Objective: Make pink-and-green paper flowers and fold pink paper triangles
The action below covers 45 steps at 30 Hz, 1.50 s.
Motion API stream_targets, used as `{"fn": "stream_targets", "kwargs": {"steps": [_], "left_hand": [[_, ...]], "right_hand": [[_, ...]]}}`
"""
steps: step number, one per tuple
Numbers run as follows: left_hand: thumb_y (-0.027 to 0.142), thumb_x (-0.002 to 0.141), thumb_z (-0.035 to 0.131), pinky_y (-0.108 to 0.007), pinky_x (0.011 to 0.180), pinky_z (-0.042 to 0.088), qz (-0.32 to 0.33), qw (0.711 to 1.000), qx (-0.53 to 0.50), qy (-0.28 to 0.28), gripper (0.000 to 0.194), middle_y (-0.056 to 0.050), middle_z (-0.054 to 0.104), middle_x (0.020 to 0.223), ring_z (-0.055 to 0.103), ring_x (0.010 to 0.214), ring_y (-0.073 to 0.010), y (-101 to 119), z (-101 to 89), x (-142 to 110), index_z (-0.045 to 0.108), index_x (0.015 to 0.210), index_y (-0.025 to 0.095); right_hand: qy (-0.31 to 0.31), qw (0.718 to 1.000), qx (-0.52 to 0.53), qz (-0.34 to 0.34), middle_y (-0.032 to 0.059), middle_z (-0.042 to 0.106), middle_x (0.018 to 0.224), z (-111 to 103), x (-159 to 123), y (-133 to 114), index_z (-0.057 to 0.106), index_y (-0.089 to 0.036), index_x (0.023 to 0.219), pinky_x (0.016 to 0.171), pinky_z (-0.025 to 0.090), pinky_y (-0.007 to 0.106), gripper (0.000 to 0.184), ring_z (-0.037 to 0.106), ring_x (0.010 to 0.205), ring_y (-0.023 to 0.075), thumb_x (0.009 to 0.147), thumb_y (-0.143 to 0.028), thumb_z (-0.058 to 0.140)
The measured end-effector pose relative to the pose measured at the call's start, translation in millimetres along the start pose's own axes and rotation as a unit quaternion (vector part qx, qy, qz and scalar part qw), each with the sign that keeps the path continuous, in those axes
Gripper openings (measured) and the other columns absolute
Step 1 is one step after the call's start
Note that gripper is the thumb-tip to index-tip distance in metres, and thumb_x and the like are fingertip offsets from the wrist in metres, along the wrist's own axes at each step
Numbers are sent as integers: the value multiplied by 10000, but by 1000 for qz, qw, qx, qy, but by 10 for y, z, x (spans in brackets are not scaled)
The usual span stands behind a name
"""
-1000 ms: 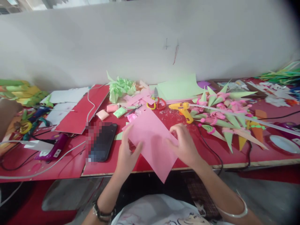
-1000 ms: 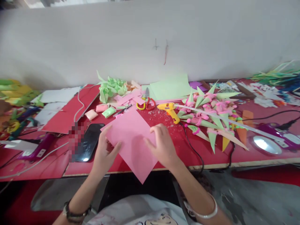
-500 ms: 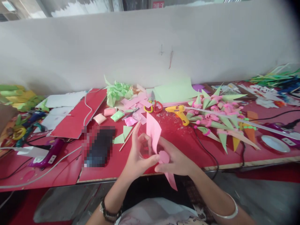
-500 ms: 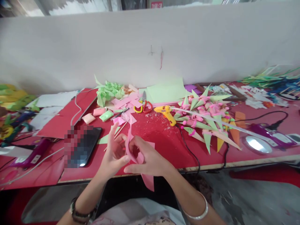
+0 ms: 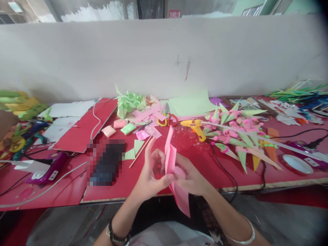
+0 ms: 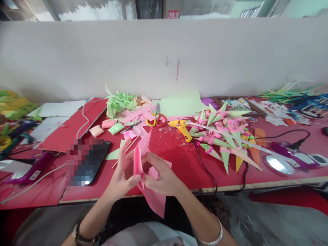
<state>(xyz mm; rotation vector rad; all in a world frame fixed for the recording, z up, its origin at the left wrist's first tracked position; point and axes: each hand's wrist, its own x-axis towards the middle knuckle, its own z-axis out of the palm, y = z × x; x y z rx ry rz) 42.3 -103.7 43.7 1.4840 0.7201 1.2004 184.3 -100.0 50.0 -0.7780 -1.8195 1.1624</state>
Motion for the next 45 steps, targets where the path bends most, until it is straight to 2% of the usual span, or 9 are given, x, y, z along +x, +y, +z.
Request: {"fn": "stream_targets", "kwargs": {"steps": [9, 13, 19, 21, 24, 27, 32, 40, 45], "left_hand": [[108, 754, 462, -290, 705, 472, 130, 927, 351, 32, 643, -135, 457, 1117, 533, 883, -175, -82, -212, -51, 166, 1318, 199], [110, 716, 487, -273, 714, 462, 129, 931, 295, 170, 676, -139, 374, 1234, 503, 974, -181, 33, -341, -15, 183, 1308, 227], [91, 710, 406, -203, 480, 394, 50, 927, 232, 290, 617, -39, 569, 901, 506, 589, -98, 274, -650, 170, 210, 1276, 240], [96, 713, 423, -281, 608, 444, 97, 874, 350, 323, 637, -59, 541, 973, 533, 755, -158, 357, -686, 231, 204, 1295, 237], [141, 700, 510, -434, 896, 351, 219, 719, 563, 344, 686, -126, 433, 1180, 397, 1091, -269, 473, -583, 313, 215, 1317, 198], [181, 731, 501, -452, 986, 247, 294, 654, 665, 209, 541, -120, 434, 1203, 349, 1162, -274, 560, -351, 427, 349, 1250, 194], [253, 842, 349, -380, 912, 317, 211, 694, 678, 116, 375, -86, 552, 1071, 487, 1005, -218, 605, -89, 736, 411, 1200, 160], [317, 866, 319, -295, 694, 361, 145, 782, 595, 112, 282, -27, 554, 748, 513, 739, -161, 490, -111, 995, 547, 814, 158], [323, 834, 407, -236, 544, 299, 152, 855, 481, 122, 321, 25, 406, 550, 397, 558, -100, 467, -132, 1022, 424, 556, 162]], "right_hand": [[183, 933, -305, 61, 35, 557, 562, 63, 48, -122, 533, -152, 680, 509, 411, 248, 213, 555, 539, 160, 804, -264, 400], [301, 904, -297, 56, 78, 646, 725, -197, -6, -81, 588, -148, 821, 585, 451, 254, 255, 618, 713, 202, 829, -302, 386], [428, 835, -339, 77, 81, 645, 666, -565, -116, -142, 611, -134, 771, 540, 445, 273, 282, 609, 652, 214, 802, -353, 437], [442, 830, -334, 62, 76, 642, 660, -580, -124, -167, 619, -138, 777, 541, 441, 273, 284, 601, 639, 205, 804, -356, 438], [425, 849, -310, 55, 64, 641, 667, -523, -104, -178, 631, -152, 821, 537, 441, 272, 277, 595, 643, 201, 805, -354, 442], [388, 877, -278, 51, 55, 647, 711, -450, -70, -163, 635, -164, 858, 561, 450, 273, 269, 595, 674, 200, 802, -352, 451], [375, 897, -224, 69, 36, 612, 594, -418, -59, -129, 641, -160, 817, 546, 446, 269, 297, 588, 647, 199, 812, -373, 436], [395, 905, -134, 87, 70, 666, 866, -410, -71, -7, 622, -146, 925, 681, 470, 282, 309, 605, 831, 214, 815, -374, 444], [401, 901, -122, 114, 78, 664, 813, -419, -65, 75, 627, -129, 910, 630, 475, 285, 334, 607, 773, 221, 805, -391, 448]]}}
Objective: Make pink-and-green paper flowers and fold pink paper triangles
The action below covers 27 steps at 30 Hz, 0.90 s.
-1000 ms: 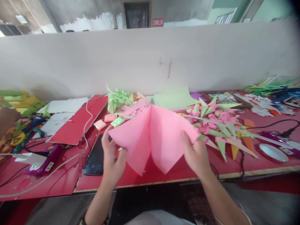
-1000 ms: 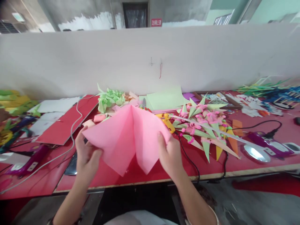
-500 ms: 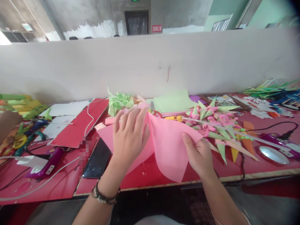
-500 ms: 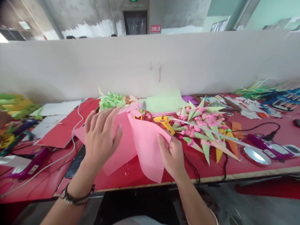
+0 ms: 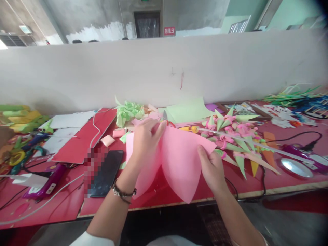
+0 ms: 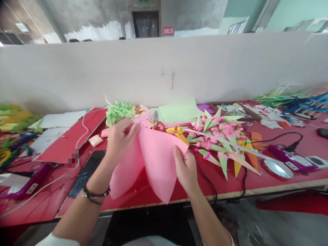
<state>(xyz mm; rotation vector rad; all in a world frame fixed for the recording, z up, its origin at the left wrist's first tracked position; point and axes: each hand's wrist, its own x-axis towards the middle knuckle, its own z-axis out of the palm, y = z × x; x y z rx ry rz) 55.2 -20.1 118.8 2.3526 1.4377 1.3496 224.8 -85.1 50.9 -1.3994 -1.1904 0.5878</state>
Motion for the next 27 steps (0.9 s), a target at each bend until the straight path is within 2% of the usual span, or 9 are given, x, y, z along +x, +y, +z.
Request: {"fn": "stream_targets", "kwargs": {"steps": [5, 11, 13, 17, 22, 24, 27], "left_hand": [[313, 812, 451, -237, 511, 258, -3, 998, -61, 15, 366, 45, 314, 500, 324, 513, -84, -23, -3, 20, 335, 497, 167], [283, 813, 449, -235, 506, 246, 12, 998, -69, 4, 393, 49, 264, 494, 291, 498, -78, -66, -35, 31, 279, 478, 166], [292, 812, 452, -233, 501, 251, 4, 998, -61, 6, 394, 48, 279, 488, 297, 487, -76, -89, -40, 36, 319, 464, 162], [309, 810, 450, -231, 555, 319, -2, 999, -34, 9, 330, 23, 441, 513, 410, 524, -91, -138, -68, 34, 511, 524, 155], [303, 754, 511, -225, 597, 363, -8, 1000, 1, 26, 200, 7, 545, 602, 487, 604, -112, -271, -245, -42, 568, 616, 169], [313, 744, 518, -215, 554, 343, -24, 999, 20, 29, 232, 24, 498, 545, 448, 547, -99, -354, -346, -103, 532, 562, 171], [330, 750, 513, -216, 495, 296, -27, 999, 32, 16, 316, 38, 389, 475, 369, 487, -88, -472, -471, -201, 440, 488, 171]], "right_hand": [[8, 1000, -5, 4, 72, 647, 769, 13, 13, 33, 623, -124, 939, 615, 471, 295, 354, 596, 752, 223, 805, -395, 437], [-2, 1000, -5, 11, 62, 619, 698, 23, 17, 14, 626, -126, 928, 595, 463, 299, 361, 585, 708, 217, 804, -405, 432], [1, 1000, -10, 17, 65, 616, 693, 21, 21, 23, 621, -121, 949, 598, 458, 302, 378, 583, 718, 224, 805, -413, 427], [6, 999, -27, 25, 74, 624, 703, 4, 29, 77, 622, -115, 915, 588, 451, 300, 383, 582, 710, 225, 807, -420, 419], [36, 999, -21, 14, 82, 647, 748, -39, 41, 125, 619, -117, 863, 596, 455, 293, 349, 588, 727, 223, 799, -410, 438], [51, 999, -18, 6, 80, 651, 761, -55, 49, 129, 618, -119, 858, 608, 456, 296, 338, 589, 736, 224, 790, -407, 455], [61, 997, -39, -7, 62, 639, 677, -70, 58, 134, 618, -127, 787, 597, 448, 294, 323, 582, 709, 221, 784, -409, 460]]}}
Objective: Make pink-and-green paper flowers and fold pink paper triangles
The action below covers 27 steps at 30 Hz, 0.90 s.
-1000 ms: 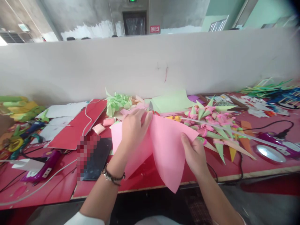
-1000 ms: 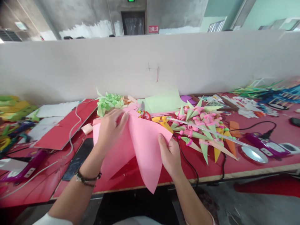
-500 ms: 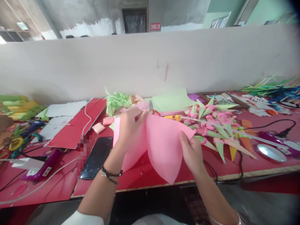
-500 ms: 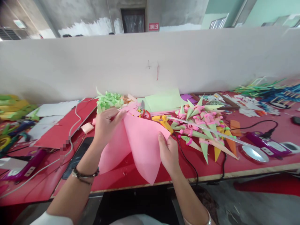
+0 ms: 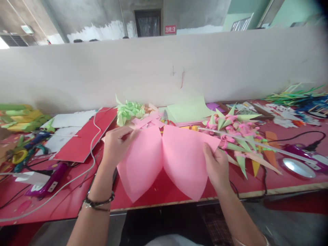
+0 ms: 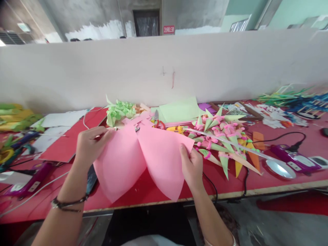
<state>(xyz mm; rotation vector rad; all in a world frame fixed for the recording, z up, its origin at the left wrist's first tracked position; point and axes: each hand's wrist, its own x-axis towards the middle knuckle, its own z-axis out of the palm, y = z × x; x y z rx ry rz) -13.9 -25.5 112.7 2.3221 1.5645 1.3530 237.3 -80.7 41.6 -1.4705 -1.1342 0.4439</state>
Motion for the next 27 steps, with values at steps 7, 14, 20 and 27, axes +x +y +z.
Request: {"fn": "stream_targets", "kwargs": {"steps": [7, 14, 20, 27], "left_hand": [[312, 761, 509, -213, 467, 279, -3, 1000, 25, 18, 318, 44, 337, 476, 324, 468, -78, -198, -113, -84, 405, 496, 170], [317, 694, 587, -273, 711, 433, -36, 997, 29, 58, 281, -4, 565, 760, 522, 708, -134, -310, -139, -297, 562, 945, 195], [449, 567, 663, -455, 977, 279, -223, 966, 27, 130, 924, -151, 370, 1255, 377, 1137, -281, -489, -133, -1065, 218, 1322, 158], [494, 602, 630, -297, 719, 472, -503, 788, -355, -21, 622, -103, 623, 952, 590, 846, -219, -230, -26, -1350, 532, 1095, 128]], "right_hand": [[47, 998, -32, 2, 70, 639, 701, -35, 37, 78, 611, -124, 746, 602, 438, 300, 331, 577, 695, 217, 771, -424, 474], [-149, 982, 81, 81, 85, 672, 876, -87, -86, 155, 617, -141, 887, 657, 491, 325, 328, 611, 806, 243, 676, -392, 609], [-248, 950, 61, 180, 110, 656, 978, -109, -261, 339, 622, -125, 941, 804, 467, 384, 378, 589, 935, 271, 689, -406, 597], [-98, 987, 73, 106, 102, 648, 987, 36, -301, 323, 611, -131, 946, 808, 456, 334, 356, 567, 968, 242, 746, -413, 525]]}}
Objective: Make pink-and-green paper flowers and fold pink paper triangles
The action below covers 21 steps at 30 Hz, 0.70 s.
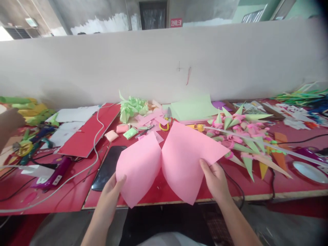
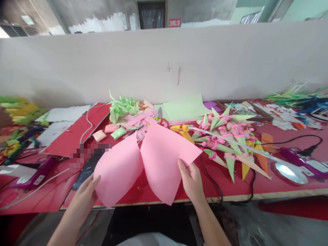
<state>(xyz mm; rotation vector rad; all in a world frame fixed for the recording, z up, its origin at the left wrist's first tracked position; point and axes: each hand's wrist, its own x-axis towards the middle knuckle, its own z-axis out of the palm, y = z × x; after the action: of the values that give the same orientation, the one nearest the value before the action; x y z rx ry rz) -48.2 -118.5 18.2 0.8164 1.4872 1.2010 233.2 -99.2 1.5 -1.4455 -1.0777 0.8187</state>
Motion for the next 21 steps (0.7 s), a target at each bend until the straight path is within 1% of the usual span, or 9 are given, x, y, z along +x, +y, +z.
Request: {"fn": "stream_targets", "kwargs": {"steps": [1, 3, 6, 8, 9, 11, 14, 19, 21], "left_hand": [[495, 587, 641, -279, 656, 474, -20, 1000, -6, -5, 572, -94, 644, 852, 600, 761, -206, 25, 44, 9, 582, 1002, 107], [502, 556, 656, -246, 536, 448, -30, 999, 0, 21, 493, -59, 636, 674, 577, 600, -169, 64, 117, 66, 622, 828, 92], [509, 580, 626, -200, 425, 360, 18, 996, 34, 76, 403, 0, 554, 523, 477, 456, -103, 78, 175, 173, 580, 636, 113], [523, 623, 571, -186, 382, 293, 55, 991, 64, 108, 402, 28, 475, 463, 400, 413, -77, 78, 184, 203, 513, 555, 132], [531, 638, 543, -185, 368, 262, 66, 987, 83, 122, 410, 40, 427, 437, 362, 399, -69, 83, 181, 200, 474, 526, 142], [539, 658, 497, -188, 355, 214, 88, 978, 124, 143, 428, 57, 332, 408, 292, 386, -59, 110, 166, 167, 384, 483, 165], [536, 682, 454, -197, 356, 178, 118, 964, 180, 155, 445, 64, 252, 418, 232, 397, -54, 175, 125, 101, 276, 471, 188], [557, 684, 425, -208, 359, 155, 142, 952, 211, 170, 455, 64, 218, 430, 208, 401, -55, 222, 46, 96, 251, 469, 195], [568, 660, 445, -206, 360, 158, 137, 953, 209, 170, 463, 64, 228, 429, 217, 400, -54, 212, 15, 124, 265, 458, 192]], "right_hand": [[7, 1000, -3, -10, 100, 654, 963, 16, -7, -14, 613, -130, 930, 792, 461, 329, 348, 575, 946, 239, 746, -411, 524], [1, 1000, -3, -19, 97, 667, 895, 34, -22, -35, 616, -123, 897, 741, 475, 322, 346, 596, 877, 238, 741, -417, 524], [-67, 998, -12, -9, 88, 671, 776, 32, -41, -30, 631, -113, 843, 664, 484, 315, 353, 609, 783, 239, 728, -431, 529], [-82, 996, -34, -3, 74, 661, 717, 23, -50, -8, 642, -123, 807, 641, 479, 303, 343, 602, 758, 232, 733, -433, 517], [-65, 997, -45, -3, 65, 654, 701, 17, -53, 3, 642, -130, 793, 628, 475, 293, 337, 597, 747, 224, 740, -433, 504], [-2, 998, -63, -7, 44, 633, 663, 1, -54, 14, 630, -139, 759, 579, 458, 265, 332, 578, 686, 196, 756, -434, 478], [69, 994, -84, -23, 18, 578, 592, -26, -47, -13, 597, -135, 686, 508, 412, 233, 333, 522, 589, 157, 766, -429, 463], [94, 988, -103, -59, 0, 506, 533, -48, -34, -119, 533, -144, 574, 478, 363, 218, 360, 451, 537, 125, 773, -431, 447], [101, 987, -112, -59, 1, 514, 540, -58, -25, -140, 532, -144, 576, 483, 362, 220, 359, 452, 539, 125, 765, -439, 455]]}}
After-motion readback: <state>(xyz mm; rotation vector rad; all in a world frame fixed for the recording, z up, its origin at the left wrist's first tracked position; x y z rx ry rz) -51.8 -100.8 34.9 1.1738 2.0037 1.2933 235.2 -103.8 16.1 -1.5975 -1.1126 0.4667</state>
